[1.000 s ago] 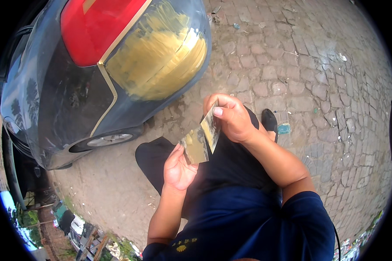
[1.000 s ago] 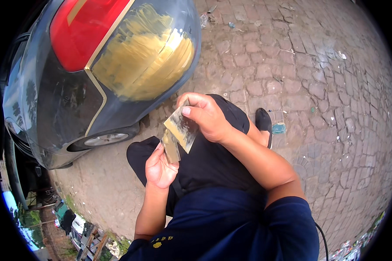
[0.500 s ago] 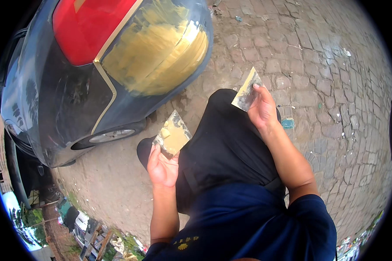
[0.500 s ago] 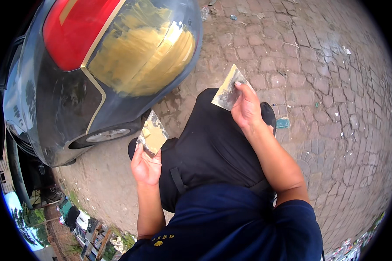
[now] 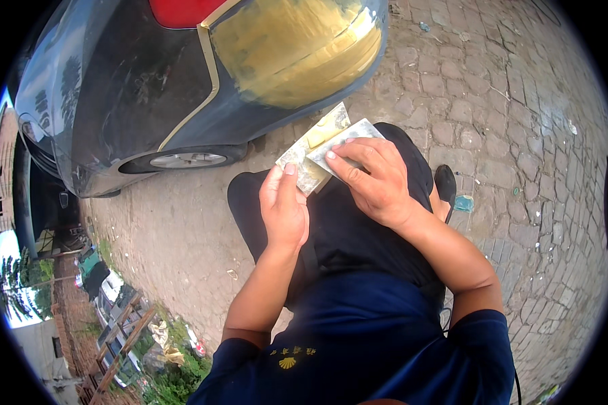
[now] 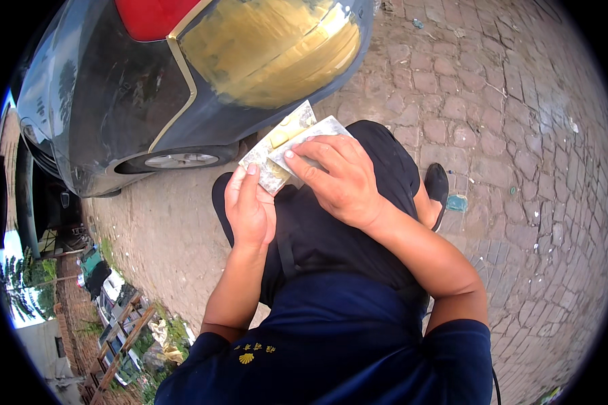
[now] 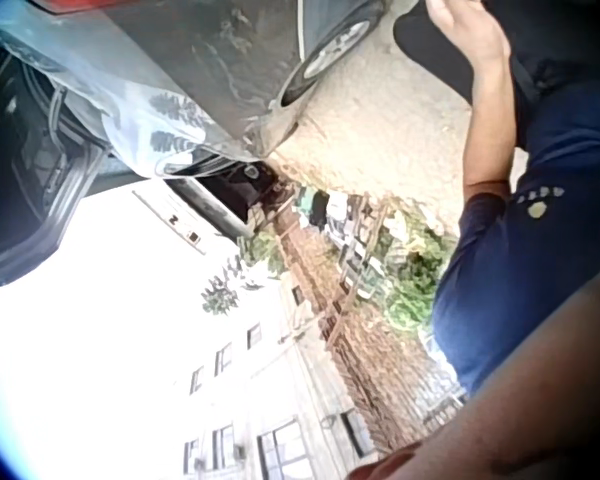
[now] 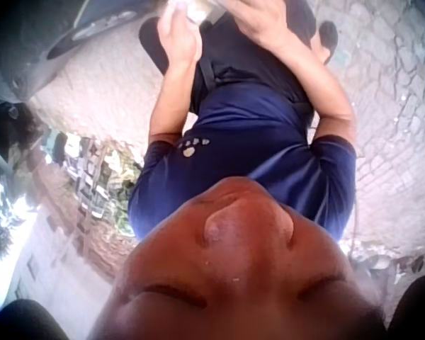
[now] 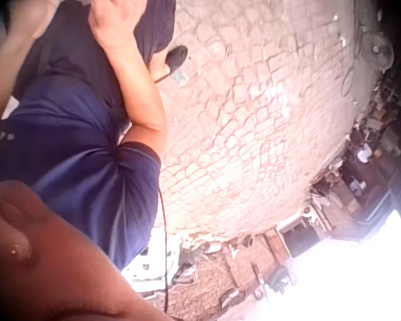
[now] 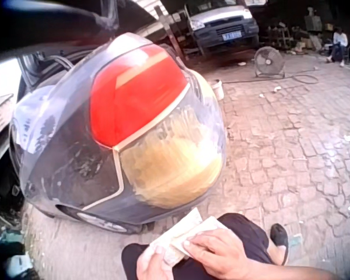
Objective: The person applies a yellow body filler to a car panel using a small spreader, repeatedly scooping more material from a metal plate and smoothing it over the surface.
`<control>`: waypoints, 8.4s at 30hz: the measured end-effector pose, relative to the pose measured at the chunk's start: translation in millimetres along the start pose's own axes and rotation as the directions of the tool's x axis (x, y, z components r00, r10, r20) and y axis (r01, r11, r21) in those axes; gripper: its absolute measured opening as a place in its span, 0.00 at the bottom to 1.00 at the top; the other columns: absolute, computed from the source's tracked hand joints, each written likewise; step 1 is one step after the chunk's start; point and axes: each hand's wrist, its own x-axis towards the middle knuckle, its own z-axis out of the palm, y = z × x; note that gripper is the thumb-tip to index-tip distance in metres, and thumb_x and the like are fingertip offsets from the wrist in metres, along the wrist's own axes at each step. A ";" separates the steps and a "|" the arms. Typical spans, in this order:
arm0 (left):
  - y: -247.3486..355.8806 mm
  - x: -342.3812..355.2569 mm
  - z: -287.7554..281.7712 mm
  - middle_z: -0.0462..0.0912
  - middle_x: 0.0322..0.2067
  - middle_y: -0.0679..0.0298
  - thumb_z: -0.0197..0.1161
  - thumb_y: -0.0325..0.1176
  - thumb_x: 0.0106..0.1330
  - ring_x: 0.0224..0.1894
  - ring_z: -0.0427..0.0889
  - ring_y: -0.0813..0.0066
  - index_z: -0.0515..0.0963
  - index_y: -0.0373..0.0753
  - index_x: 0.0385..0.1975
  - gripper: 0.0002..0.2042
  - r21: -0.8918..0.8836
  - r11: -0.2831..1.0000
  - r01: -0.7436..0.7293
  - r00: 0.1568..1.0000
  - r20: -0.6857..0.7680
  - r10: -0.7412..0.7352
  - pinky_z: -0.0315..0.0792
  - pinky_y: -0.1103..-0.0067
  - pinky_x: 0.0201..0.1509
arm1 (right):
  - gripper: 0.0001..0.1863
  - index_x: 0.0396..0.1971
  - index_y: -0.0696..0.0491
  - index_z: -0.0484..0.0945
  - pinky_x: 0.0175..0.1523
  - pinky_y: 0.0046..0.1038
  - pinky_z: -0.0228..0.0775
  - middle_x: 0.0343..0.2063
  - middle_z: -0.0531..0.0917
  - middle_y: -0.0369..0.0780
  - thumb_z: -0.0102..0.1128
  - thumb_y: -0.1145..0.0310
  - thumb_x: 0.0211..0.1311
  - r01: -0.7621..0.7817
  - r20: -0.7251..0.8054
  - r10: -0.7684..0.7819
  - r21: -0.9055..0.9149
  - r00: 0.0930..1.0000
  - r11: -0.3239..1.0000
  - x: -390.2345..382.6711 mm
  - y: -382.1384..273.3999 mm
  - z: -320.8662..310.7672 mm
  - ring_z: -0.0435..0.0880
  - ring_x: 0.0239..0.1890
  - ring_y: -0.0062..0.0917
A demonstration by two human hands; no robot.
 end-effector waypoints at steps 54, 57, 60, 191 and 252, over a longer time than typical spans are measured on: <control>-36.9 74.4 -203.1 0.79 0.66 0.52 0.49 0.28 0.81 0.66 0.81 0.61 0.71 0.29 0.67 0.19 -0.438 0.889 0.131 0.991 0.077 -0.108 0.76 0.64 0.73 | 0.14 0.50 0.60 0.86 0.45 0.25 0.76 0.34 0.88 0.35 0.59 0.73 0.71 -0.633 -0.216 0.962 0.724 0.168 0.273 42.8 164.2 113.0 0.84 0.35 0.20; -37.5 78.4 -200.4 0.79 0.66 0.52 0.49 0.28 0.81 0.65 0.81 0.61 0.71 0.29 0.67 0.19 -0.438 0.890 0.127 0.992 0.061 -0.111 0.77 0.64 0.72 | 0.12 0.47 0.60 0.87 0.43 0.27 0.76 0.33 0.88 0.36 0.57 0.74 0.73 -0.362 0.105 0.987 0.931 0.124 -0.054 14.4 179.8 84.3 0.84 0.33 0.19; -38.4 80.6 -196.6 0.79 0.65 0.52 0.49 0.28 0.81 0.65 0.81 0.61 0.71 0.29 0.67 0.18 -0.389 0.912 0.134 0.991 0.066 -0.117 0.77 0.64 0.72 | 0.11 0.45 0.60 0.87 0.37 0.25 0.73 0.32 0.88 0.35 0.56 0.74 0.73 -0.453 0.037 0.999 0.891 0.039 -0.016 15.4 206.4 69.3 0.80 0.29 0.17; -34.6 58.3 -232.9 0.81 0.64 0.52 0.49 0.27 0.81 0.63 0.83 0.61 0.72 0.29 0.66 0.18 -0.526 0.845 0.094 0.991 0.131 -0.029 0.79 0.65 0.69 | 0.14 0.47 0.63 0.86 0.52 0.29 0.77 0.42 0.90 0.42 0.53 0.73 0.75 -0.335 0.089 0.989 0.934 -0.121 -0.125 16.6 98.0 141.9 0.87 0.42 0.26; -39.4 73.4 -226.8 0.80 0.65 0.54 0.50 0.28 0.81 0.64 0.82 0.63 0.71 0.30 0.67 0.18 -0.462 0.882 0.095 0.995 0.059 -0.077 0.80 0.64 0.68 | 0.16 0.53 0.61 0.83 0.62 0.39 0.73 0.52 0.83 0.50 0.58 0.68 0.72 -0.746 -0.092 0.989 0.649 0.113 0.146 39.8 110.6 121.5 0.83 0.57 0.44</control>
